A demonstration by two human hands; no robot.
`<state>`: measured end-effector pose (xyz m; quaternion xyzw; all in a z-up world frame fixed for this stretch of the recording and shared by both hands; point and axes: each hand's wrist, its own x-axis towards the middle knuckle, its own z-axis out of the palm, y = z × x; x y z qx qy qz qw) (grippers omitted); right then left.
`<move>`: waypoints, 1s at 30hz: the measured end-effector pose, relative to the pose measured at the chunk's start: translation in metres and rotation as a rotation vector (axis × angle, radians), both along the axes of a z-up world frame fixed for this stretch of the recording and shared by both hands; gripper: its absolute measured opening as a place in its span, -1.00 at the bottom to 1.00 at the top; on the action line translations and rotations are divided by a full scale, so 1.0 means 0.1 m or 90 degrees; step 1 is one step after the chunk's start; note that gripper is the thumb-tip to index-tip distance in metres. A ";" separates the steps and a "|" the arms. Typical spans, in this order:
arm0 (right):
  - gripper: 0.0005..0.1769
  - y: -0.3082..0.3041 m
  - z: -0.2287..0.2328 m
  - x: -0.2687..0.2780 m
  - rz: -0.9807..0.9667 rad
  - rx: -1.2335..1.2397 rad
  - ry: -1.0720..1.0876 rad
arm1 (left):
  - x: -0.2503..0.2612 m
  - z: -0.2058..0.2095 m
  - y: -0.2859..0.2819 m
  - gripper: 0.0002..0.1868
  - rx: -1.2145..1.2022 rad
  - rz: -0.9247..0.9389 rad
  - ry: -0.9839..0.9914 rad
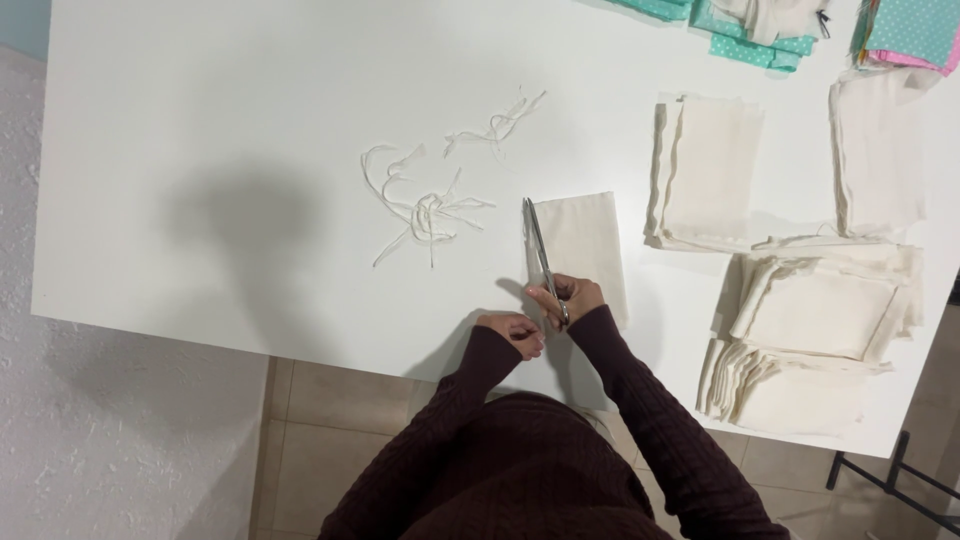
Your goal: Trimming the edges of white rectangular fabric pieces using scissors.
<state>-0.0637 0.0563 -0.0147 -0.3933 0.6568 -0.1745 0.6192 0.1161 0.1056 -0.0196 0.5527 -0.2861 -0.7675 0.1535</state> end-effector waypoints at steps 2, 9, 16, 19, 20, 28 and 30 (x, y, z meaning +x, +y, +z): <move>-0.57 0.00 -0.02 -0.02 0.000 0.002 -0.003 | 0.00 0.02 -0.01 -0.78 0.003 0.004 0.003; -0.60 0.03 -0.05 -0.08 -0.002 -0.011 -0.051 | 0.38 0.37 -0.29 -0.69 -0.007 0.138 0.052; -0.63 0.14 0.66 -0.49 0.083 -0.190 0.148 | 1.08 1.21 -1.00 -0.84 -0.176 0.304 -0.150; -0.69 0.38 0.67 -0.68 -0.004 -0.209 0.280 | 1.11 1.20 -1.12 -0.89 -0.300 0.311 -0.280; -0.72 0.47 0.64 -0.75 -0.036 -0.202 0.330 | 1.08 1.17 -1.14 -0.78 -0.362 0.222 -0.405; -0.32 0.80 0.18 -0.79 -0.087 -0.269 0.531 | -0.16 0.21 -1.36 -0.55 -0.833 -0.130 -0.534; -0.35 0.78 0.20 -0.70 -0.046 -0.294 0.544 | -0.48 0.12 -1.46 -0.39 -0.815 -0.276 -0.577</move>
